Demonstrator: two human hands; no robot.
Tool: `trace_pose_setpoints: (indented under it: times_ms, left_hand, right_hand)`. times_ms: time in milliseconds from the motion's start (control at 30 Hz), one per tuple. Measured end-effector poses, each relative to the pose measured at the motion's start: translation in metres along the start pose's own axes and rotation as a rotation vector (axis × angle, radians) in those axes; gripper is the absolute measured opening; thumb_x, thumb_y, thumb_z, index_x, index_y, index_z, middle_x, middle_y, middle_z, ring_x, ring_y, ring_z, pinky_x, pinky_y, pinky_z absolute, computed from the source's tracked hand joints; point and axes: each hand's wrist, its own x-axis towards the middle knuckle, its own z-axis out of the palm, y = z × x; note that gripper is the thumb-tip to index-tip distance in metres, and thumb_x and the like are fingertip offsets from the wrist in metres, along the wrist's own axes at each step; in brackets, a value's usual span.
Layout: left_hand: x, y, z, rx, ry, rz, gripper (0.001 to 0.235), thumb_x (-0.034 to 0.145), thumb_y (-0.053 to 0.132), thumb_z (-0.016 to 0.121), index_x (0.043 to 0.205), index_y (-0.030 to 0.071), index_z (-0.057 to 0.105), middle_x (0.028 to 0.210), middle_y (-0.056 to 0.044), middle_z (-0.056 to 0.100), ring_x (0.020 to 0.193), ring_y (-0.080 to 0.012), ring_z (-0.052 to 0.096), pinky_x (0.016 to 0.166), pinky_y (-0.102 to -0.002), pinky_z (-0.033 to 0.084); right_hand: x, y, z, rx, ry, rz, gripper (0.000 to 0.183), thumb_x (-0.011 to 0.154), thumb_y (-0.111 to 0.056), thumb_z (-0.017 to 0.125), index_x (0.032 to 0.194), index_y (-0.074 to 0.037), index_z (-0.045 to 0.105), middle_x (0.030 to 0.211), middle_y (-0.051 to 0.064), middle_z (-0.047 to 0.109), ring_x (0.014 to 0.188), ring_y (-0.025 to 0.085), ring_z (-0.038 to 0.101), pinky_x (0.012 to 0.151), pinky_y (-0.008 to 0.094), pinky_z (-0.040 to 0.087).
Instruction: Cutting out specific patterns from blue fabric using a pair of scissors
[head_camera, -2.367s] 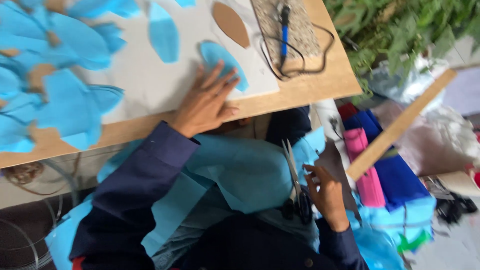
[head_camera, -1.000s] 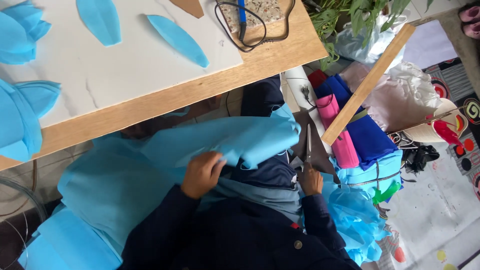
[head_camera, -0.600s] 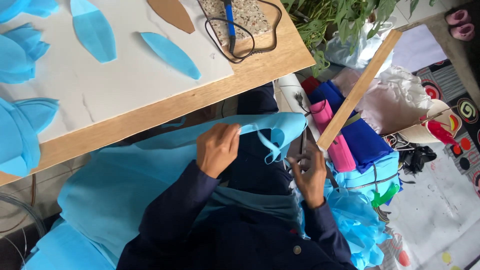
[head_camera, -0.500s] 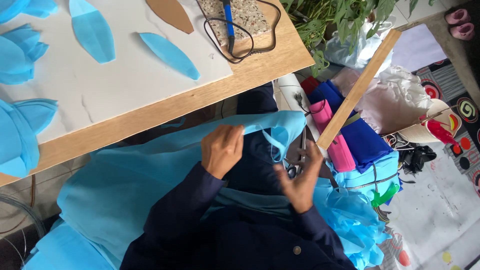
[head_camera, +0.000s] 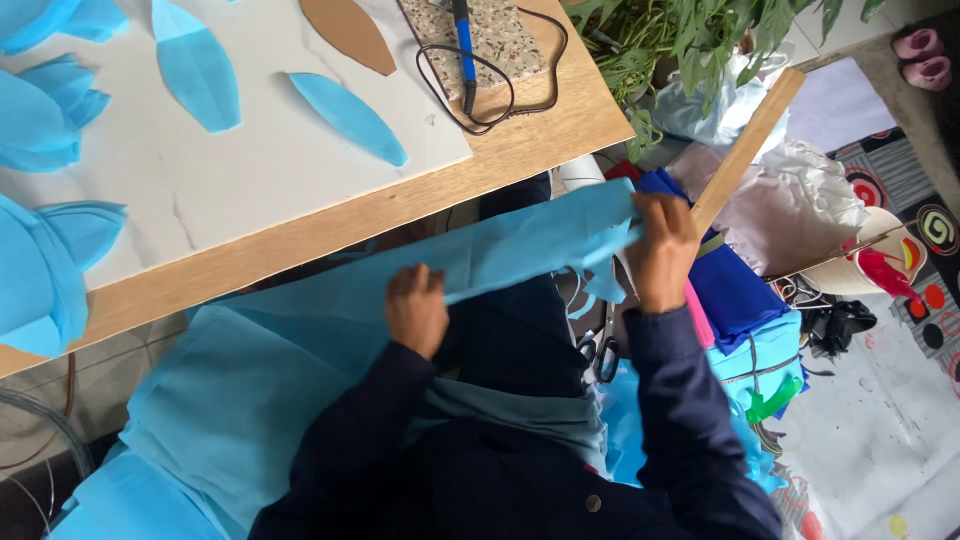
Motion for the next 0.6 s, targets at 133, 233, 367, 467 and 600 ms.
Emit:
trace_pose_setpoints:
  times_ms: [133,233,367,467,600]
  left_hand:
    - [0.05,-0.006,-0.047,0.059,0.219,-0.022,0.017,0.063,-0.001,0.063,0.072,0.014,0.063,0.072,-0.001,0.048,0.06,-0.0189,0.053,0.049,-0.026,0.043]
    - [0.072,-0.001,-0.099,-0.108,0.288,0.065,0.028,0.081,-0.006,0.04,0.093,0.006,0.062,0.075,-0.008,0.045,0.059,-0.0255,0.045,0.051,-0.036,0.038]
    - [0.042,-0.026,-0.1,-0.016,0.389,0.302,0.023,0.085,0.0,0.052,0.097,0.01,0.069,0.072,-0.006,0.049,0.065,-0.0246,0.055,0.059,-0.034,0.051]
    - [-0.007,-0.06,-0.082,0.038,0.349,0.475,0.024,0.078,-0.005,0.061,0.093,0.012,0.07,0.073,-0.007,0.054,0.07,-0.0254,0.058,0.066,-0.036,0.056]
    - [-0.077,-0.096,-0.067,0.179,-0.136,0.518,0.017,0.077,0.002,0.059,0.092,0.009,0.062,0.094,-0.007,0.054,0.108,-0.0276,0.05,0.099,-0.049,0.042]
  right_hand:
    - [0.019,0.046,-0.004,-0.176,0.081,-0.134,0.059,0.044,0.014,0.048,0.097,-0.003,0.069,0.087,0.016,0.06,0.084,0.034,0.058,0.074,0.039,0.047]
    - [0.046,-0.005,-0.065,-0.105,0.305,-0.1,0.028,0.065,0.018,0.075,0.089,0.005,0.07,0.083,0.014,0.057,0.074,0.027,0.054,0.06,0.032,0.043]
    - [-0.002,-0.024,-0.079,-0.037,0.281,-0.106,0.009,0.088,0.005,0.062,0.079,0.005,0.061,0.081,0.019,0.054,0.07,0.034,0.045,0.064,0.039,0.038]
    - [-0.067,-0.029,-0.057,0.057,0.073,-0.158,0.007,0.084,0.005,0.057,0.08,0.002,0.061,0.08,0.019,0.054,0.071,0.039,0.047,0.071,0.045,0.039]
    - [-0.137,-0.038,-0.039,0.047,-0.243,-0.294,0.017,0.084,-0.013,0.046,0.084,-0.017,0.063,0.092,0.005,0.057,0.086,0.025,0.053,0.076,0.042,0.036]
